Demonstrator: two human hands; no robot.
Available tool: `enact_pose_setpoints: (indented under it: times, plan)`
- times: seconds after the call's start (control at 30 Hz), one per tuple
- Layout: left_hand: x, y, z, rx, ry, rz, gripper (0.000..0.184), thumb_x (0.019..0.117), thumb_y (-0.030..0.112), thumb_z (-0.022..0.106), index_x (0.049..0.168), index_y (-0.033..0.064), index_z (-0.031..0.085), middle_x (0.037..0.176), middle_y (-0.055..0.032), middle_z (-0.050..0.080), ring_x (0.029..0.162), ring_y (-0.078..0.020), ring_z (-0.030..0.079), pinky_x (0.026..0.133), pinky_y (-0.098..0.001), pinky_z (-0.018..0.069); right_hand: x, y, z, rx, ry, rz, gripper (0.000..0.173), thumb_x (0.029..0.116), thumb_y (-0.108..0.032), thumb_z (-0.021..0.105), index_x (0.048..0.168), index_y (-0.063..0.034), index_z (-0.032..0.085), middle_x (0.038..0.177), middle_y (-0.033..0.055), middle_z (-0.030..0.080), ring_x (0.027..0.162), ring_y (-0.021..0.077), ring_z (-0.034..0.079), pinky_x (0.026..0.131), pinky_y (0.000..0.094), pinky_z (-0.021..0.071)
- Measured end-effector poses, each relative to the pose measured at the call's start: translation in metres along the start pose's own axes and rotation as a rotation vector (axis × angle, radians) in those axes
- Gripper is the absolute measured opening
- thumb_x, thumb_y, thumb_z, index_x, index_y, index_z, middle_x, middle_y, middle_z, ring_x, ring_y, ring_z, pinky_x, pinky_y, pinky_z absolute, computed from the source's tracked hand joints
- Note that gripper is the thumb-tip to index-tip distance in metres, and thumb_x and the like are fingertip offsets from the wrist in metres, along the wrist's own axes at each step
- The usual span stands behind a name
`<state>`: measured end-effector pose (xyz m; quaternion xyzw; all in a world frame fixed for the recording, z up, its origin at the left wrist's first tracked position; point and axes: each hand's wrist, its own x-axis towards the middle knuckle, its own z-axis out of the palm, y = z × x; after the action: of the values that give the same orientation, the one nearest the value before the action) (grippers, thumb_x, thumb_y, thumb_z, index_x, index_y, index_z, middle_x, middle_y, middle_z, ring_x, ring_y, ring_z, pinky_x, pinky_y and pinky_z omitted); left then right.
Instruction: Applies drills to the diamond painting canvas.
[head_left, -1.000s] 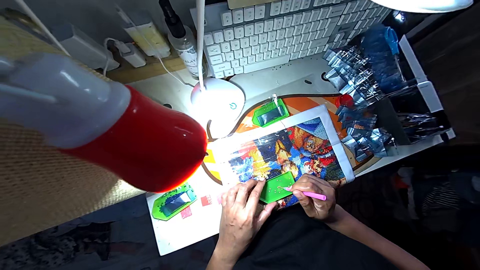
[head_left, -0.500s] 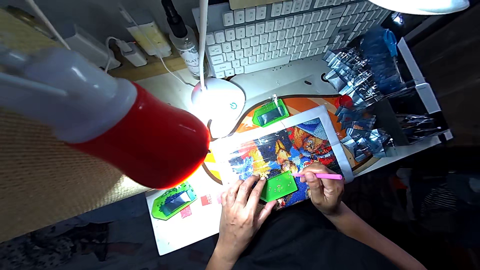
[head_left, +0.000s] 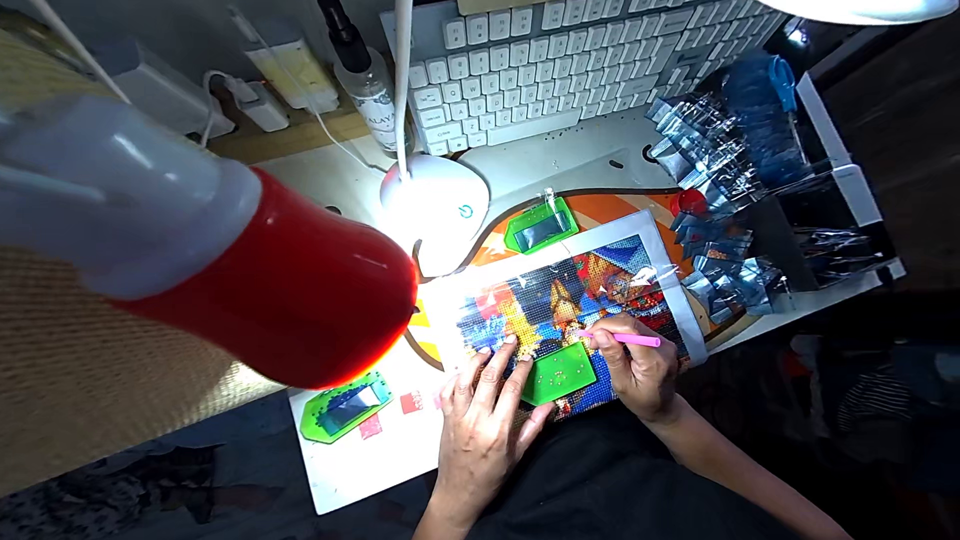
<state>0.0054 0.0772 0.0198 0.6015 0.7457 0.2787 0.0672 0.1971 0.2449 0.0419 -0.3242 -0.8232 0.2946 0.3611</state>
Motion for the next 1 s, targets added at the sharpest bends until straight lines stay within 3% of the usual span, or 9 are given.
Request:
enact_pose_setpoints:
  times: [0.27, 0.47, 0.67, 0.73, 1.0]
  plan:
    - [0.000, 0.000, 0.000, 0.003, 0.003, 0.001, 0.059, 0.0813, 0.065, 0.072, 0.130, 0.0328, 0.071, 0.148, 0.0047, 0.058, 0.136, -0.0225, 0.051, 0.111, -0.0459, 0.0389, 0.001, 0.001, 0.002, -0.043, -0.030, 0.001, 0.028, 0.1042, -0.021, 0.052, 0.101, -0.0043, 0.073, 0.095, 0.0027, 0.073, 0.095, 0.0070, 0.069, 0.088, 0.0228, 0.0573]
    - [0.000, 0.000, 0.001, -0.008, -0.002, 0.007, 0.058, 0.0820, 0.065, 0.071, 0.131, 0.0331, 0.071, 0.149, 0.0057, 0.057, 0.138, -0.0228, 0.051, 0.112, -0.0463, 0.0383, -0.006, 0.002, -0.012, 0.165, 0.092, 0.067, 0.026, 0.1064, -0.023, 0.050, 0.103, -0.0071, 0.070, 0.089, -0.0020, 0.071, 0.082, 0.0046, 0.069, 0.075, 0.0231, 0.0606]
    - [0.001, 0.001, 0.001, -0.020, 0.013, 0.014, 0.058, 0.0827, 0.064, 0.072, 0.130, 0.0314, 0.071, 0.148, 0.0043, 0.058, 0.137, -0.0228, 0.052, 0.112, -0.0455, 0.0388, -0.028, -0.001, -0.013, 0.138, -0.003, -0.075, 0.029, 0.1053, -0.029, 0.049, 0.100, -0.0087, 0.069, 0.091, 0.0015, 0.071, 0.089, 0.0091, 0.070, 0.082, 0.0262, 0.0585]
    - [0.000, 0.000, 0.002, -0.012, 0.009, 0.012, 0.059, 0.0824, 0.065, 0.071, 0.131, 0.0318, 0.071, 0.149, 0.0045, 0.058, 0.137, -0.0226, 0.051, 0.111, -0.0453, 0.0391, -0.033, 0.000, -0.009, 0.129, -0.043, -0.124, 0.030, 0.1047, -0.030, 0.049, 0.097, -0.0084, 0.069, 0.087, 0.0027, 0.071, 0.087, 0.0113, 0.070, 0.080, 0.0275, 0.0584]
    - [0.001, 0.000, 0.002, -0.015, 0.005, 0.013, 0.059, 0.0825, 0.065, 0.071, 0.131, 0.0317, 0.071, 0.148, 0.0051, 0.059, 0.136, -0.0226, 0.052, 0.111, -0.0455, 0.0391, -0.038, 0.004, -0.001, 0.089, -0.094, -0.152, 0.031, 0.1039, -0.031, 0.051, 0.097, -0.0084, 0.072, 0.090, 0.0026, 0.073, 0.091, 0.0121, 0.071, 0.084, 0.0285, 0.0588]
